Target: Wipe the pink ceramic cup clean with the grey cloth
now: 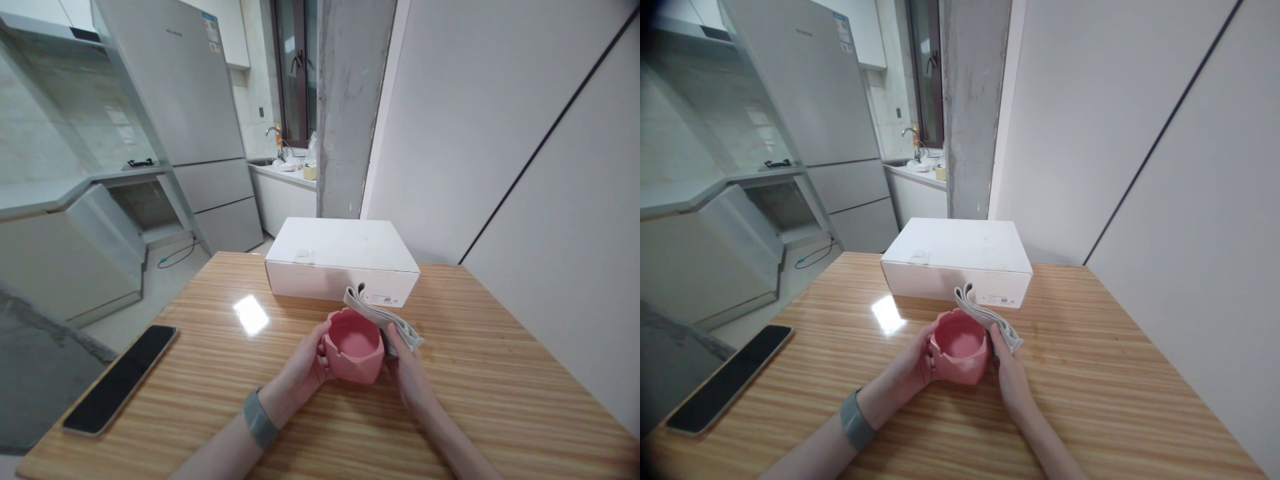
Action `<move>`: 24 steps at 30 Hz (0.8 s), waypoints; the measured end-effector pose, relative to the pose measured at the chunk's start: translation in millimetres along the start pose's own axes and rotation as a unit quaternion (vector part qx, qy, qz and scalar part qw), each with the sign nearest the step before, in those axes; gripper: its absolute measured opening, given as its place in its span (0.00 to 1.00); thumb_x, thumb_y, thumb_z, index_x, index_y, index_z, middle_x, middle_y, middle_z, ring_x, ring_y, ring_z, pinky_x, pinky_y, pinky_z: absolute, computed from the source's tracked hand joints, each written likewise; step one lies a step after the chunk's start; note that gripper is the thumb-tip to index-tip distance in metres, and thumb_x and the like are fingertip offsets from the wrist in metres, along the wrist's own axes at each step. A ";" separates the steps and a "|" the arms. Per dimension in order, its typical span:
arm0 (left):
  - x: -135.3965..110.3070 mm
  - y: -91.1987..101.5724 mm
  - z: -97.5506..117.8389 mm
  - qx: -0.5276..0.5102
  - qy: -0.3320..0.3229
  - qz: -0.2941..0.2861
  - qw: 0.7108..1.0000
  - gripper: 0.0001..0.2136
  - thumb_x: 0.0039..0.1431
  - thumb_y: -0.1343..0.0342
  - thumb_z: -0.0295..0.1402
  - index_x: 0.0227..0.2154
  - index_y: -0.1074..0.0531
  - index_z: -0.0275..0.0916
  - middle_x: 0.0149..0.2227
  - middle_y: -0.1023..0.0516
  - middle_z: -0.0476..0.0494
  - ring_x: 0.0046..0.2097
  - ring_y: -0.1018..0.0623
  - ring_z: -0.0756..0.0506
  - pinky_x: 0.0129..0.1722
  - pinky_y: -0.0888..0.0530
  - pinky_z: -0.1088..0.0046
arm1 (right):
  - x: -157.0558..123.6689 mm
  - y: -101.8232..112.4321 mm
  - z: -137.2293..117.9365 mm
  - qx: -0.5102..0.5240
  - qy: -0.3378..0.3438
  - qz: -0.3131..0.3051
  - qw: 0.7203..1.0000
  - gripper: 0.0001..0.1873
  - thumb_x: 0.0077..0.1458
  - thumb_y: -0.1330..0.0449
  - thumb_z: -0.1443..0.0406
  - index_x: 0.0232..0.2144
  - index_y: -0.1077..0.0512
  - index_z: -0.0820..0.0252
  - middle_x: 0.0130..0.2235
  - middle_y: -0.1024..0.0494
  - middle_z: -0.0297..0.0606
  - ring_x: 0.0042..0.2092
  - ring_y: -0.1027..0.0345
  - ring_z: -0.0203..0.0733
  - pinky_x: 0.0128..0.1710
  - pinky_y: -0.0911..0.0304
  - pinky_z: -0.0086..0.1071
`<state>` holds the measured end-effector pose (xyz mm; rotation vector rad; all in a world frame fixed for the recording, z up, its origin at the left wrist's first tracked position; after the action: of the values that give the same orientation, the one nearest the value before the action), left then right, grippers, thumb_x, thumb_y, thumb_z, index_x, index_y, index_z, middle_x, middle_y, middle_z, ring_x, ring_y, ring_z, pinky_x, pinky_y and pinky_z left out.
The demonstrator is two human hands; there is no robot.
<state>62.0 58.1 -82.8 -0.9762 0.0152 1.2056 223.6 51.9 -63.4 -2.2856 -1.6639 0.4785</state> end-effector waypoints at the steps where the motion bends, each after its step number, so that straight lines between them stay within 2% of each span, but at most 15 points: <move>1: -0.8 -0.8 -0.3 -0.009 -0.002 0.000 1.000 0.15 0.58 0.41 0.42 0.38 0.24 0.33 0.28 0.21 0.45 0.24 0.24 0.51 0.25 0.26 0.76 | 0.0 -0.6 -0.8 0.002 0.003 -0.003 1.000 0.22 0.50 0.34 0.47 0.43 0.21 0.50 0.52 0.20 0.36 0.58 0.32 0.56 0.62 0.41 0.50; 6: -6.3 -7.2 4.4 0.007 -0.018 -0.053 0.998 0.17 0.53 0.35 0.42 0.39 0.27 0.34 0.31 0.21 0.44 0.30 0.21 0.48 0.31 0.22 0.71 | -1.2 -1.0 0.8 0.018 0.000 -0.006 1.000 0.22 0.50 0.35 0.47 0.43 0.21 0.51 0.52 0.20 0.37 0.57 0.31 0.56 0.61 0.39 0.49; 9: -8.4 -5.7 12.5 0.083 -0.037 -0.068 0.994 0.23 0.49 0.33 0.46 0.42 0.29 0.35 0.30 0.22 0.45 0.27 0.22 0.48 0.27 0.22 0.70 | -1.8 -1.9 5.9 0.023 -0.015 -0.017 0.999 0.23 0.52 0.36 0.47 0.44 0.22 0.52 0.54 0.21 0.37 0.60 0.34 0.55 0.63 0.43 0.47; 13: -10.5 -10.2 19.9 0.155 -0.046 -0.112 0.981 0.26 0.52 0.35 0.46 0.49 0.30 0.35 0.33 0.22 0.43 0.27 0.23 0.49 0.24 0.22 0.72 | -1.9 -2.6 8.6 0.035 -0.024 -0.022 0.999 0.22 0.52 0.36 0.48 0.45 0.22 0.53 0.53 0.21 0.37 0.60 0.34 0.54 0.65 0.46 0.46; 18: -6.4 -7.3 17.9 0.155 -0.034 -0.122 0.980 0.20 0.53 0.36 0.44 0.43 0.27 0.34 0.28 0.24 0.46 0.26 0.24 0.50 0.27 0.21 0.72 | -2.1 -3.8 6.4 0.047 -0.024 -0.025 0.998 0.22 0.51 0.34 0.49 0.44 0.22 0.54 0.53 0.21 0.38 0.60 0.33 0.55 0.64 0.44 0.48; 22: 0.5 -3.1 9.3 0.131 0.010 -0.125 0.983 0.25 0.57 0.45 0.54 0.43 0.25 0.34 0.29 0.22 0.43 0.27 0.22 0.48 0.27 0.21 0.68 | -3.0 1.3 4.2 0.033 -0.021 0.004 0.999 0.23 0.47 0.32 0.48 0.41 0.21 0.54 0.50 0.19 0.38 0.58 0.31 0.57 0.63 0.43 0.50; 24: 2.6 -1.6 7.3 0.126 0.021 -0.123 0.984 0.26 0.57 0.46 0.55 0.42 0.25 0.34 0.29 0.22 0.42 0.27 0.22 0.47 0.27 0.21 0.68 | -3.4 1.1 2.1 0.032 -0.013 0.004 0.999 0.24 0.46 0.31 0.48 0.42 0.21 0.53 0.50 0.19 0.38 0.58 0.31 0.57 0.63 0.44 0.50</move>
<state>60.8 64.7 -78.6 -0.7562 0.0761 0.9301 222.7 48.3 -65.5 -2.2509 -1.6273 0.5585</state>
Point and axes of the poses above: each hand's wrist, its own x-axis towards the middle knuckle, its own y-axis out of the back of the hand, z = x × y, the point moved 9 cm from there along x, towards the middle knuckle
